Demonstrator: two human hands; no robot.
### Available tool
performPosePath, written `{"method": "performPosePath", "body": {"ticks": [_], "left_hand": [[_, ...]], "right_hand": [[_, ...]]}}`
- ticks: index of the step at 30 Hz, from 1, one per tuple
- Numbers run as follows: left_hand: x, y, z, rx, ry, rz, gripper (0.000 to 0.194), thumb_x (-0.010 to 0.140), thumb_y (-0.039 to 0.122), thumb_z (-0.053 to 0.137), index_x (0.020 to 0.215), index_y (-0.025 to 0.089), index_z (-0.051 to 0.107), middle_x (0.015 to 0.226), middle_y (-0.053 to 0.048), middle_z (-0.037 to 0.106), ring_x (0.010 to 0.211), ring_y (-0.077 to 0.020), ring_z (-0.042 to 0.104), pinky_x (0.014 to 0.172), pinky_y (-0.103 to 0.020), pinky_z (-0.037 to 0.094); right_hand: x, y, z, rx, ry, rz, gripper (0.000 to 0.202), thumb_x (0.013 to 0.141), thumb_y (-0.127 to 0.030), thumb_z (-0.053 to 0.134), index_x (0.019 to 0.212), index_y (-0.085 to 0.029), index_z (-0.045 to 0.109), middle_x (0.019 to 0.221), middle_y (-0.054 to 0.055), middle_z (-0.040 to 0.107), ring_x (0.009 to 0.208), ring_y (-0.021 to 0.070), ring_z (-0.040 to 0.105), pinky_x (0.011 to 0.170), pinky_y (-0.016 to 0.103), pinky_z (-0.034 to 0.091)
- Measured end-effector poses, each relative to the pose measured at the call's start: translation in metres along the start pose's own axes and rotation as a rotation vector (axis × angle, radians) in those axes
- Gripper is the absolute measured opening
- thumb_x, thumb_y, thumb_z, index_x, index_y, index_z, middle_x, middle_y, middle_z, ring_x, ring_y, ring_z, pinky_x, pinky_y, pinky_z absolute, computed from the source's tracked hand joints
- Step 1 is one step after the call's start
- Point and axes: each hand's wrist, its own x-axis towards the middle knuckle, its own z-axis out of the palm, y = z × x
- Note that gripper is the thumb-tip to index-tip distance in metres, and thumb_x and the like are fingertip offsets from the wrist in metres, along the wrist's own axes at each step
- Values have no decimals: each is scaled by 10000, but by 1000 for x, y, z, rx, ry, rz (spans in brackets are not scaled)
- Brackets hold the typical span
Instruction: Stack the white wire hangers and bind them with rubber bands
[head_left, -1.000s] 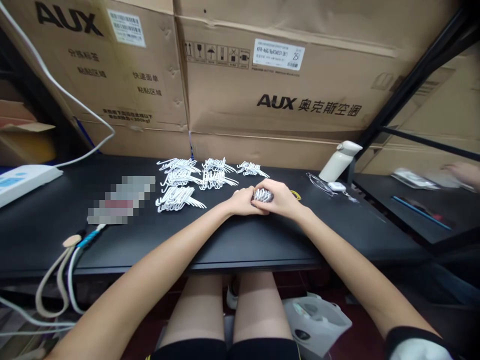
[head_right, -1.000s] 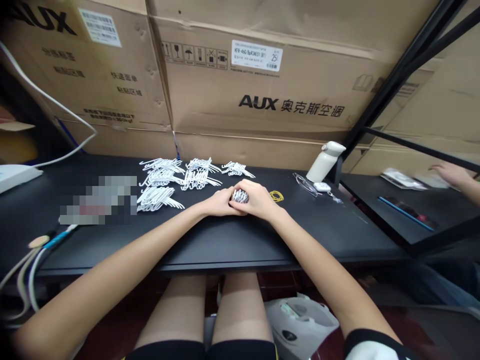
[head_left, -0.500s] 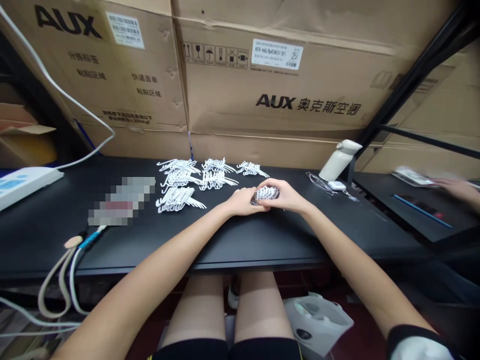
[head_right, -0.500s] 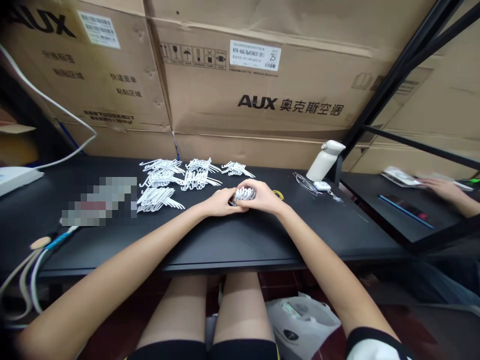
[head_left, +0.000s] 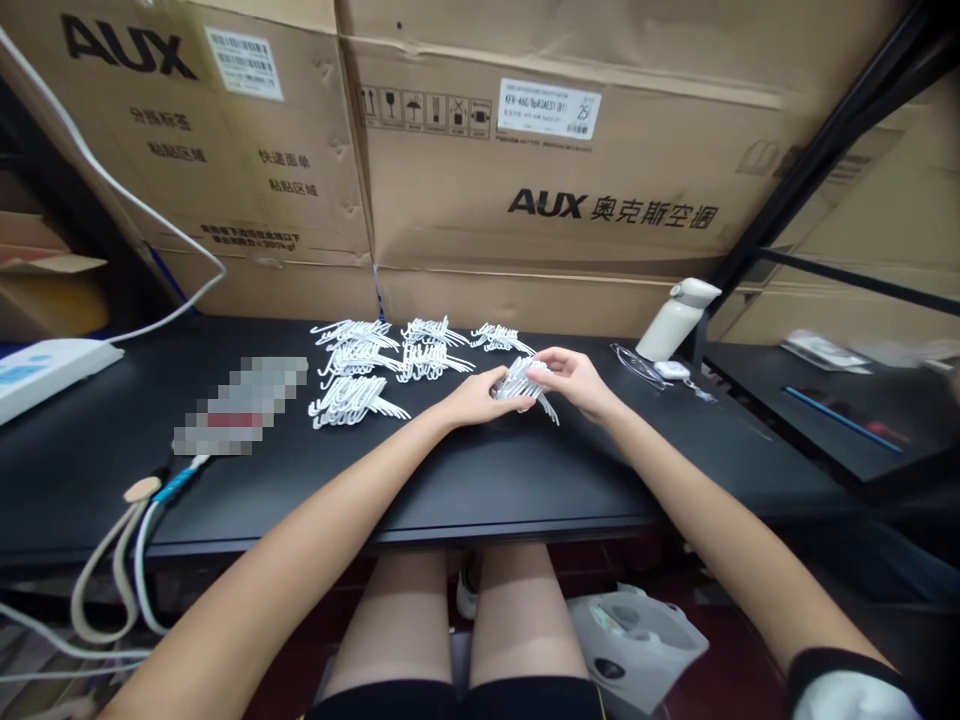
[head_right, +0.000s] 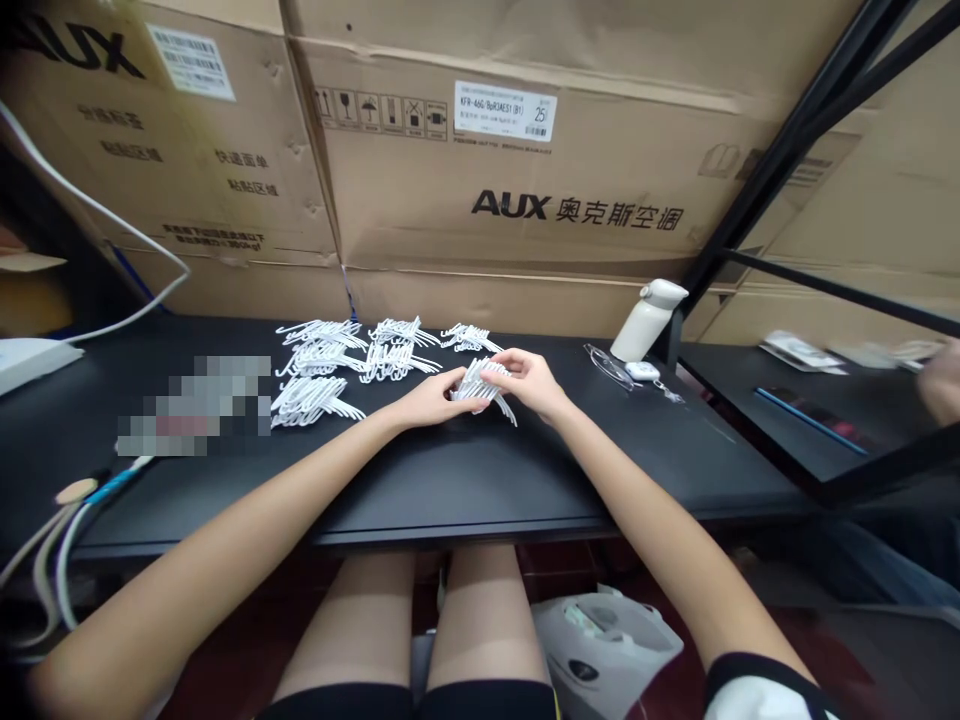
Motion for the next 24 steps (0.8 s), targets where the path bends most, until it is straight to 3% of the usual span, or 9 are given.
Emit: {"method": "performPosePath", "body": {"ticks": [7,11,17,24], "left_hand": [[4,-7,1,-231,-2,-1,498,643,514,734,942,134,616,881,-58,662,791,-198,601,690,-296,455],[6,-8,-2,-381,44,-28,462,665,398,738,1009,118,608,985,-87,674,871,-207,619,780,-319,465],[7,-11,-1,-479,57,-27,458,643,324,752,1021,113,603,1001,-90,676,903,-210,619,821,-329,459],[8,-14,-2,-391,61,-73,443,649,387,745,977,113,625,953,-82,679,852,-206,618,764,-318,463]], "right_hand": [[1,1,11,40,91,23,456,597,-528,787,837,-172,633,825,61,694,760,211,675,632,353,598],[2,0,4,60,124,-125,398,656,-512,761,869,-196,644,893,54,688,869,208,663,764,382,590],[-1,1,-8,-287,10,-356,262,723,-433,734,776,-179,699,1144,97,607,1023,239,623,744,326,572],[-5,-3,-5,-415,-16,-421,231,797,-413,664,812,-187,704,1146,97,605,1019,238,620,718,328,576]]}}
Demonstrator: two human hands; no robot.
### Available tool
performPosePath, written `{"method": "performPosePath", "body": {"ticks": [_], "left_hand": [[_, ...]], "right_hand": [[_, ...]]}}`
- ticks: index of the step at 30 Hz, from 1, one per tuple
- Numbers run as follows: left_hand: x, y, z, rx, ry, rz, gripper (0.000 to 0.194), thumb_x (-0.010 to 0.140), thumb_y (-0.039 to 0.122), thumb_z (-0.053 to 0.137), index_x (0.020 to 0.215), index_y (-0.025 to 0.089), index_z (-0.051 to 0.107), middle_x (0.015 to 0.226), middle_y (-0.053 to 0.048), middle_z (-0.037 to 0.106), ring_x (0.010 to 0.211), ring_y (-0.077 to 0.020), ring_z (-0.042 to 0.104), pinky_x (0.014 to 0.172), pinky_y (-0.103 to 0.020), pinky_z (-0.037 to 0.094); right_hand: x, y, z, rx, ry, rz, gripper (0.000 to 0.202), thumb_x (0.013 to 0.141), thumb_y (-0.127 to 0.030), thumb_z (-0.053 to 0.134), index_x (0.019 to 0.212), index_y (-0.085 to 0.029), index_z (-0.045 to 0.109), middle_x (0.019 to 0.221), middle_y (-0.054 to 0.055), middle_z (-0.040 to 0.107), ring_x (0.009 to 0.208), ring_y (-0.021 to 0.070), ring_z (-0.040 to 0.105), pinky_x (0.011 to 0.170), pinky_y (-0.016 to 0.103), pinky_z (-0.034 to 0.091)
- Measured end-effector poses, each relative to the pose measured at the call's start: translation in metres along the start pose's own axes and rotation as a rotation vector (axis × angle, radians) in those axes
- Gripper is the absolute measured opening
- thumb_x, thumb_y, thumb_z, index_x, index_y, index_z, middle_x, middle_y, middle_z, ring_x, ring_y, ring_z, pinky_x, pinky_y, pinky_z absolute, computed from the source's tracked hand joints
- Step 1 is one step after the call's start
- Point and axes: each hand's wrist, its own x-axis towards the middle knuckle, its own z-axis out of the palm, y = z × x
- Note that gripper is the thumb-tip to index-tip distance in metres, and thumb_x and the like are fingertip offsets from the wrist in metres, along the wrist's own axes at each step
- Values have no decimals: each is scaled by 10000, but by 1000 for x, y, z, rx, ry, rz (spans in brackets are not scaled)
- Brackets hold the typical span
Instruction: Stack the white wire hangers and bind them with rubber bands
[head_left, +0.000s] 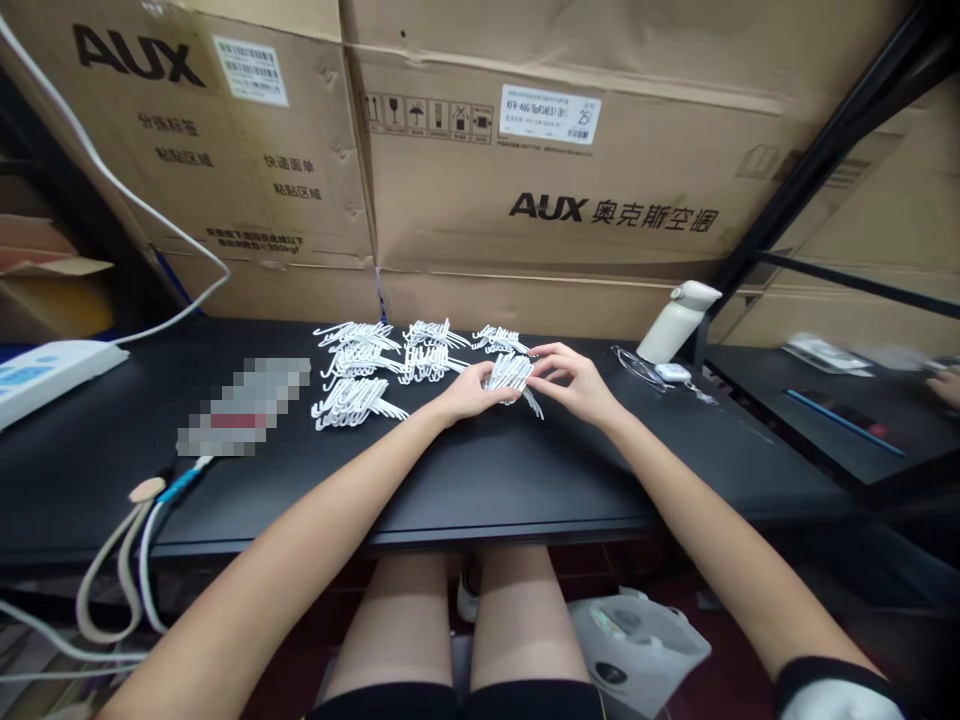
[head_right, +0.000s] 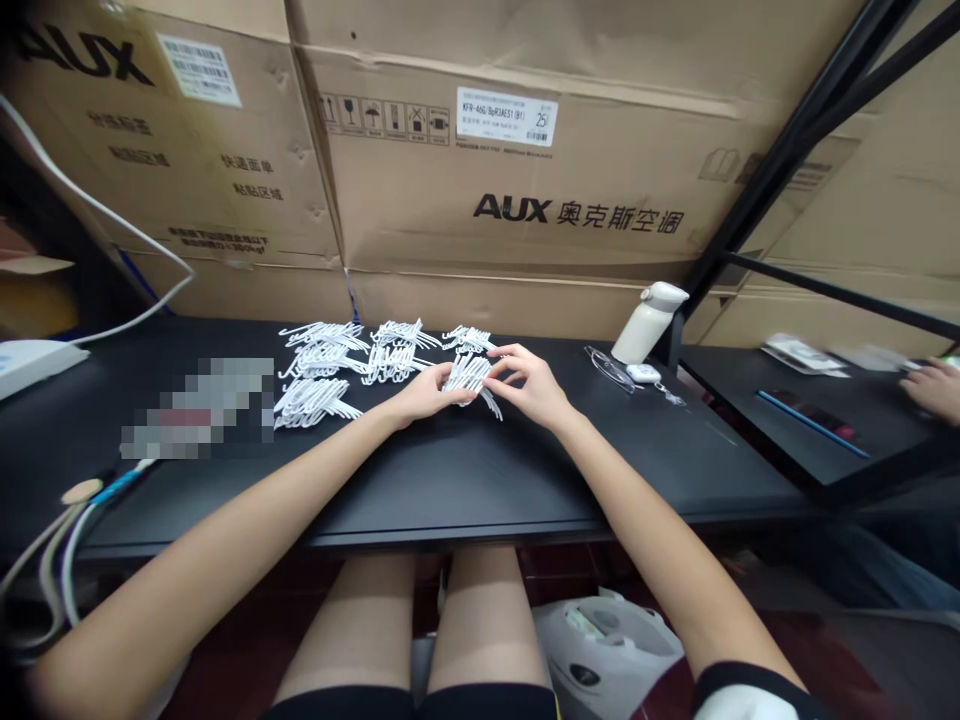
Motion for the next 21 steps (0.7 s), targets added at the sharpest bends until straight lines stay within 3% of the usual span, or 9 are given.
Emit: {"method": "performPosePath", "body": {"ticks": [15,21], "left_hand": [[0,0,0,116,1,48,443,642,503,742,847,131,615,755,-5,600,665,-135,524,600,-249,380],[0,-1,2,-4,11,73,459,643,460,760,937,133,629,836,-40,653,764,-175,593,665,-272,447]], "right_hand": [[0,-2,1,-126,-58,-92,159,872,-319,571,885,-194,668,1172,110,574,1015,223,606,740,346,569],[-1,2,3,-161,-33,-125,134,873,-308,573,859,-199,650,1111,100,606,988,220,612,748,353,560]]}}
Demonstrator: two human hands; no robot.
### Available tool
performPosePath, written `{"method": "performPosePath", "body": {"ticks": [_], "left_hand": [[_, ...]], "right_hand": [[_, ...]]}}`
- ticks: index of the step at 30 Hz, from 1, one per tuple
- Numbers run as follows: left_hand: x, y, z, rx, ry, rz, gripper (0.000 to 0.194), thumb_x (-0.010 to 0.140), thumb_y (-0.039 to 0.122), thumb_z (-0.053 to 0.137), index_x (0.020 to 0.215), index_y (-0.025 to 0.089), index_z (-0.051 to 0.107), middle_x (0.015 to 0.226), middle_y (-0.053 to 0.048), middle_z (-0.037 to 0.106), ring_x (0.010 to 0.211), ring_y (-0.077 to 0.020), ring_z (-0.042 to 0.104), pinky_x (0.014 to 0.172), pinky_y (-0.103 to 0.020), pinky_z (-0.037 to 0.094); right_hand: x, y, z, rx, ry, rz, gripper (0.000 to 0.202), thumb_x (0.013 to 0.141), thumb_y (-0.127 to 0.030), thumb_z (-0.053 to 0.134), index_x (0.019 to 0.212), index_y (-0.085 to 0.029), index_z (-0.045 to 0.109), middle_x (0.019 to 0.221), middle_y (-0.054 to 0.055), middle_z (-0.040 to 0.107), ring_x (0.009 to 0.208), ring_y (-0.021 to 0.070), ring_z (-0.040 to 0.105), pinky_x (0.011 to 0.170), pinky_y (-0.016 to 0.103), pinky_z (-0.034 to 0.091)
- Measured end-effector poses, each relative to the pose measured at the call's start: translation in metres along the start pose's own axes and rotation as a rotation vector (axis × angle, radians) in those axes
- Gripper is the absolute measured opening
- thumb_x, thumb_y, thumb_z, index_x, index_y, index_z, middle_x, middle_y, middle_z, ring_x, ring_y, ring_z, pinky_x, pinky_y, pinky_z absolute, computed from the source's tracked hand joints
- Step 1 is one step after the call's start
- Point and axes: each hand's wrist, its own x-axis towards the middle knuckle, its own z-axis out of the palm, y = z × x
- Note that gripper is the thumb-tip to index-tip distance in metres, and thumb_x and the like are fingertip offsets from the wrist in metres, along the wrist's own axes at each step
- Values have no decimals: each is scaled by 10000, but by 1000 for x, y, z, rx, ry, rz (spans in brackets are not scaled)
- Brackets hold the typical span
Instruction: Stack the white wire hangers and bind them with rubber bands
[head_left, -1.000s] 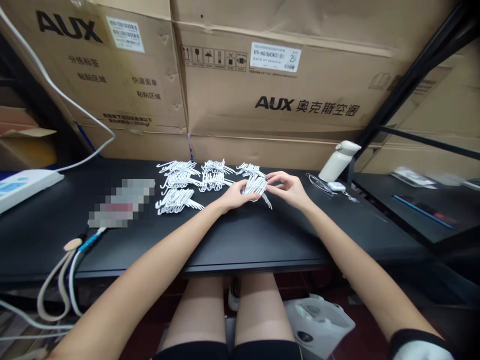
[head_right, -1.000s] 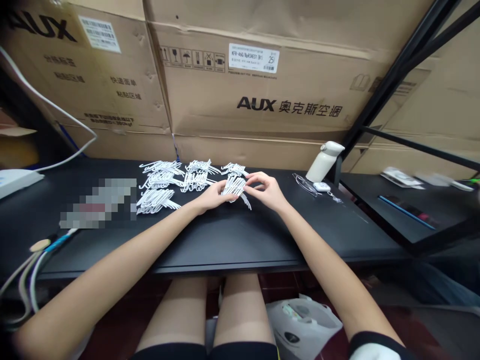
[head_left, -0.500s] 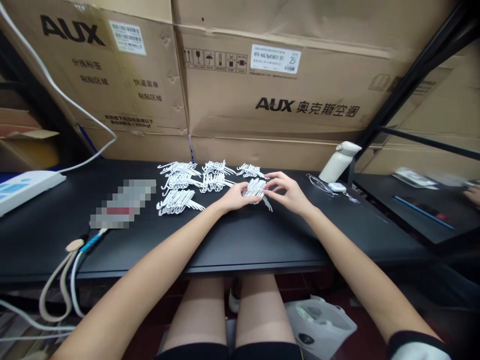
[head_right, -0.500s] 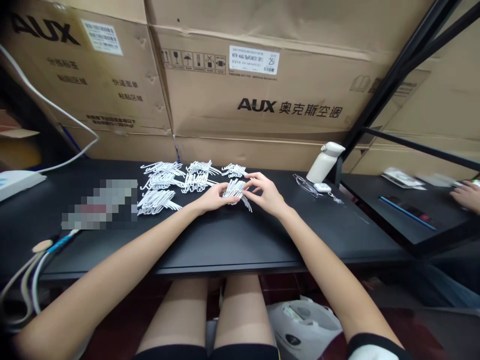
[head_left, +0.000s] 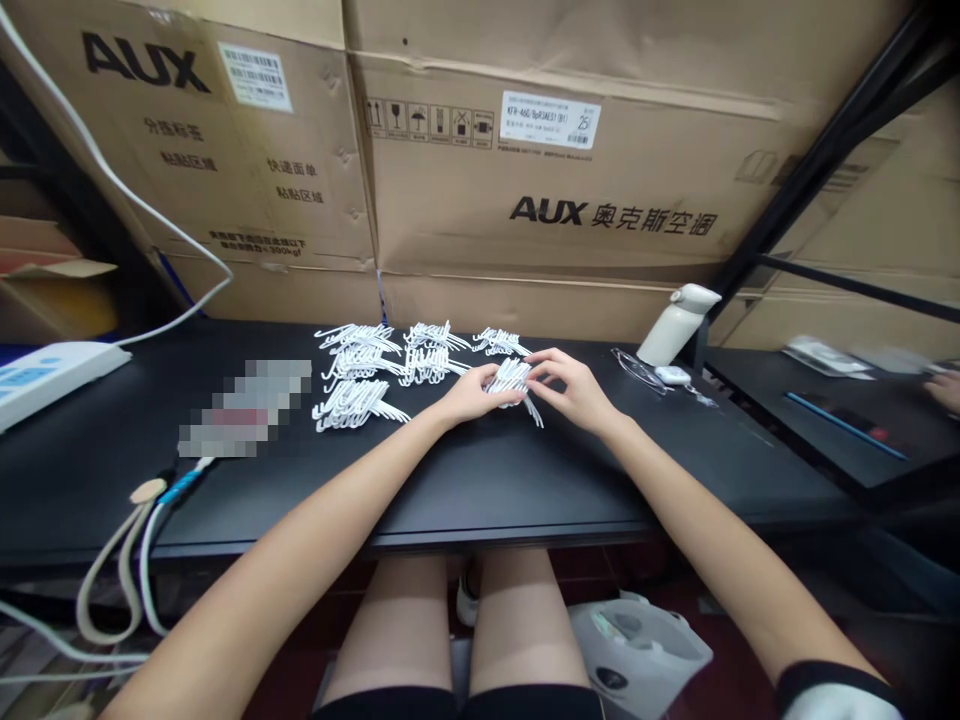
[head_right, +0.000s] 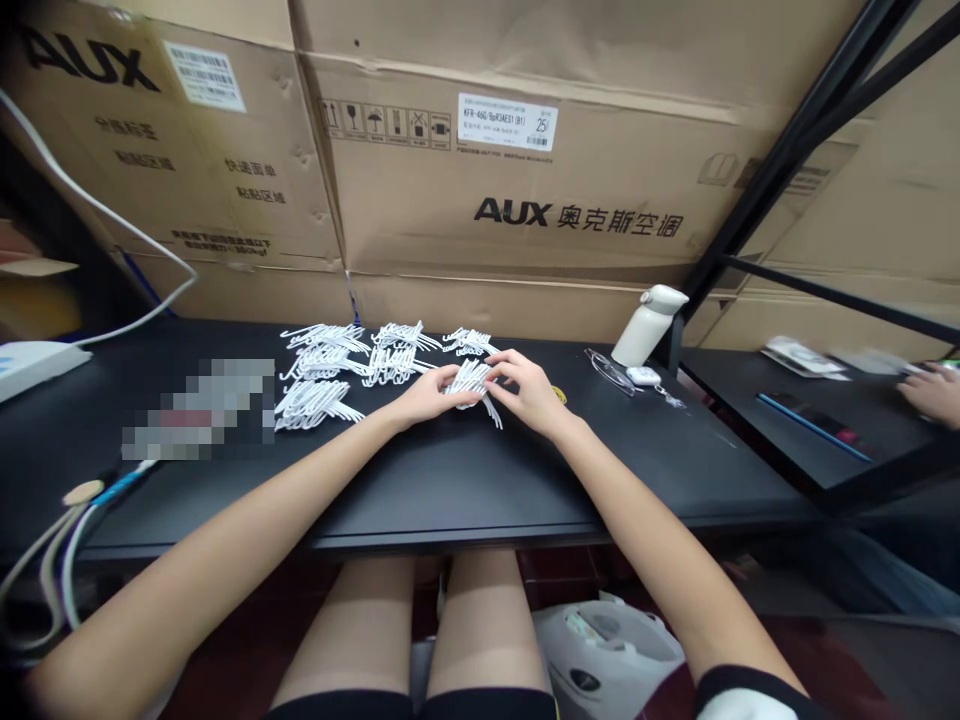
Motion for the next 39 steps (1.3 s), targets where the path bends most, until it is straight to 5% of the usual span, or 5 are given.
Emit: {"method": "performPosePath", "body": {"ticks": [10,26,30,33,39], "left_hand": [[0,-3,0,-60,-53,-47,441,684,492,731,883,136,565,699,1,593,615,-128,552,550,-244,393],[2,-6,-9,-177,-58,-113,495,672,434,766,1021,120,610,945,-105,702,804,-178,653,733,-314,492],[-3,1,-7,115,108,99,364,704,406,734,911,139,598,857,-70,681,781,-191,623,724,-330,484],[-8,10,-3,512,251,421,226,756,298,682,919,164,601,921,-66,665,885,-214,581,811,-351,457],[-8,17,-1,909,242,583,166,841,232,560,990,170,601,1020,-108,616,976,-255,534,860,-384,428]], "right_hand": [[1,1,5,-89,-63,-117,64,919,-254,486,906,-206,525,1126,118,553,1066,228,561,927,432,470],[1,-5,1,-18,-8,-63,154,907,-343,522,857,-208,577,1121,109,572,1087,240,559,953,438,455],[2,-4,3,86,150,203,303,877,-477,546,772,-193,568,840,74,630,768,195,624,690,343,537],[5,-7,6,407,52,513,415,856,-592,512,807,-183,561,682,53,636,546,161,605,439,261,472],[5,-13,13,778,-53,650,367,753,-444,718,986,-181,612,863,66,695,700,174,678,477,232,544]]}}
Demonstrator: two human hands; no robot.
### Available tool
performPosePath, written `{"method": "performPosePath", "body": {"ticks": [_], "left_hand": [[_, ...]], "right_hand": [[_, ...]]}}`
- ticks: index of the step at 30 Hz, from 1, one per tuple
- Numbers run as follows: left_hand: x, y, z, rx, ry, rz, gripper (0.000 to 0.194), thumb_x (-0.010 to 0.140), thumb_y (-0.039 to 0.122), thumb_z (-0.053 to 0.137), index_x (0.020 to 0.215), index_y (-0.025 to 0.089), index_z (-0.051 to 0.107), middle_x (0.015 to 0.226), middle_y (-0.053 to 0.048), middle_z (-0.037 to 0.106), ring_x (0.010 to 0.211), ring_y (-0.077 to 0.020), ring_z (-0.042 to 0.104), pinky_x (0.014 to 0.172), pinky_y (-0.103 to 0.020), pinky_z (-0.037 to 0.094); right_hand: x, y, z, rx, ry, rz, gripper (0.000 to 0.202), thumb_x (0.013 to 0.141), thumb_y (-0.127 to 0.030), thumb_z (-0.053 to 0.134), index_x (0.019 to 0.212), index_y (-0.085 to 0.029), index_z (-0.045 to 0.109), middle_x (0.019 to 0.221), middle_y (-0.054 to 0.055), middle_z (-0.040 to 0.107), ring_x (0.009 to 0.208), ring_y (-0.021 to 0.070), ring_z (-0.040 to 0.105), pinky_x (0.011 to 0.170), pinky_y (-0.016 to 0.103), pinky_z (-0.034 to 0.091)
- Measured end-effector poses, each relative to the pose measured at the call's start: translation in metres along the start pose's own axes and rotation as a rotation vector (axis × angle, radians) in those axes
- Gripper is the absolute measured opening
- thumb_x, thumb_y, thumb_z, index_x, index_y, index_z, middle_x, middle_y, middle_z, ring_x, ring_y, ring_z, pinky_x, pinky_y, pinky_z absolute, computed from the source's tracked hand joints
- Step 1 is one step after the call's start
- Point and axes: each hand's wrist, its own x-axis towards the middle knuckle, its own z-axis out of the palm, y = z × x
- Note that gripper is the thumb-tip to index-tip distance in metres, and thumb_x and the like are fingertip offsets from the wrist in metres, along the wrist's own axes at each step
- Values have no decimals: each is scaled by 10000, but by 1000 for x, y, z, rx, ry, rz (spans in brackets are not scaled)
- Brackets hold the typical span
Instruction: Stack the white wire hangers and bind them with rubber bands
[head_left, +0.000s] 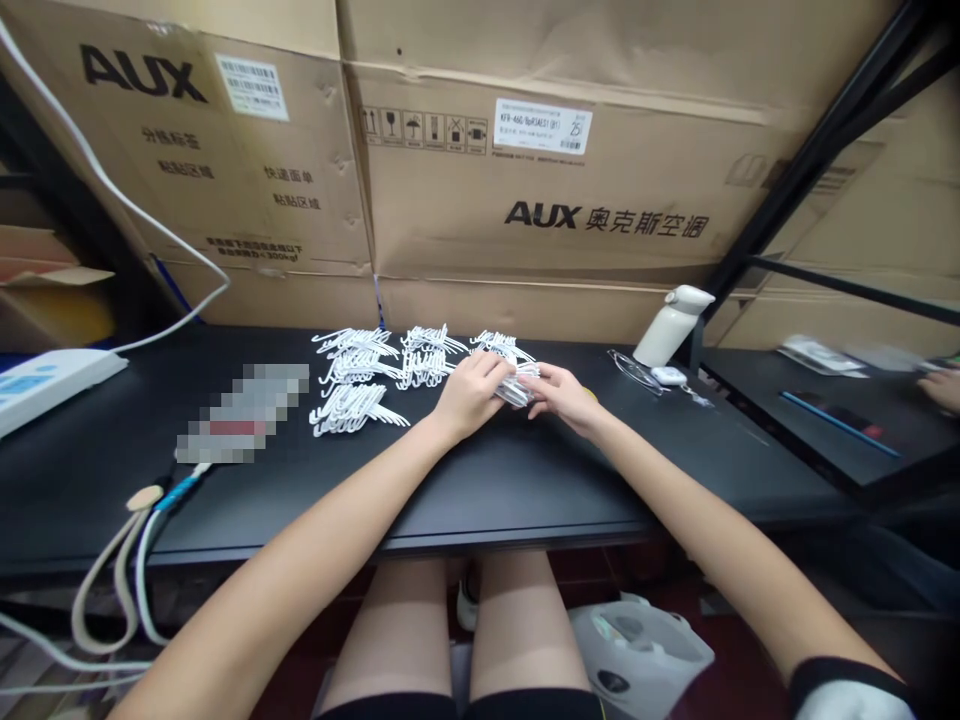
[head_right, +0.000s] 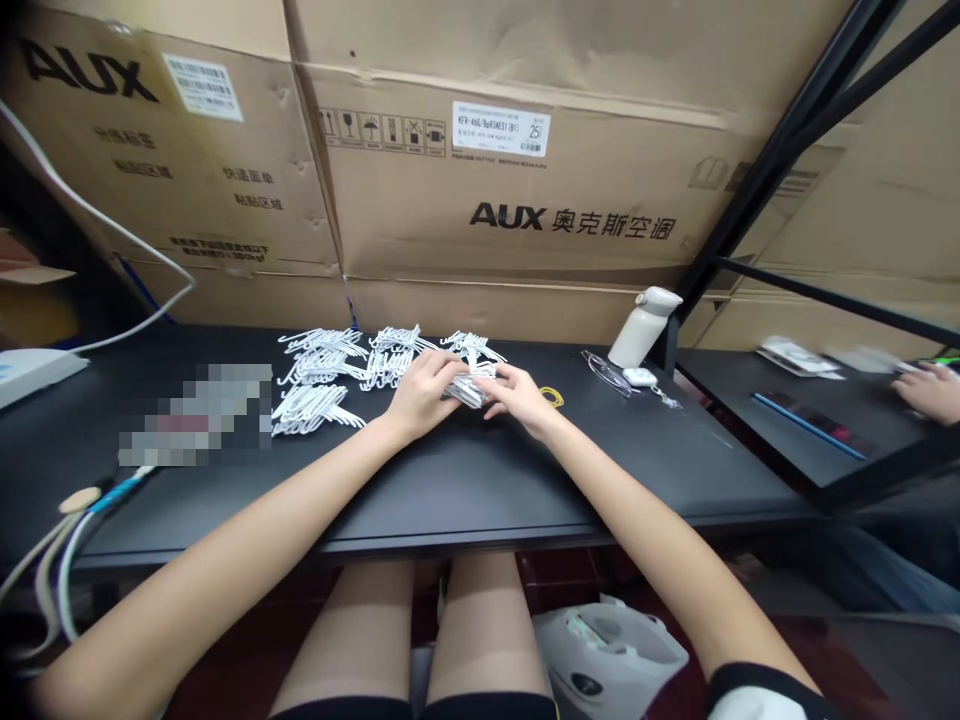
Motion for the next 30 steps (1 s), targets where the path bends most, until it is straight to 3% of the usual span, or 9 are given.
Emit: {"method": "performPosePath", "body": {"ticks": [5,10,18,30], "left_hand": [[-1,-19,-6,-63,82,-109,466,726,302,704,1138,160,539,1193,-131,529,1128,-286,476,978,-431,394],[-5,-21,-12,-237,-65,-58,594,687,480,734,1158,193,516,1252,-128,503,1202,-286,463,1021,-436,382],[-6,-10,-10,-249,-144,-90,198,870,367,518,944,187,559,971,-83,580,954,-227,556,834,-350,465],[-7,-16,-5,-236,-167,-57,145,839,305,528,923,193,563,1015,-80,593,980,-226,551,862,-355,466]], "right_hand": [[2,3,-3,37,32,-76,462,686,-350,778,1084,-212,588,1014,62,697,857,184,670,626,290,606],[2,4,-5,-69,73,-124,510,643,-380,798,1072,-207,585,947,62,706,863,205,672,685,339,602],[3,12,-3,-89,9,-117,504,626,-349,804,1040,-184,569,912,60,689,842,188,663,662,303,577],[6,18,-5,-144,-48,-76,438,640,-337,796,999,-176,603,910,56,691,816,176,664,661,308,587]]}}
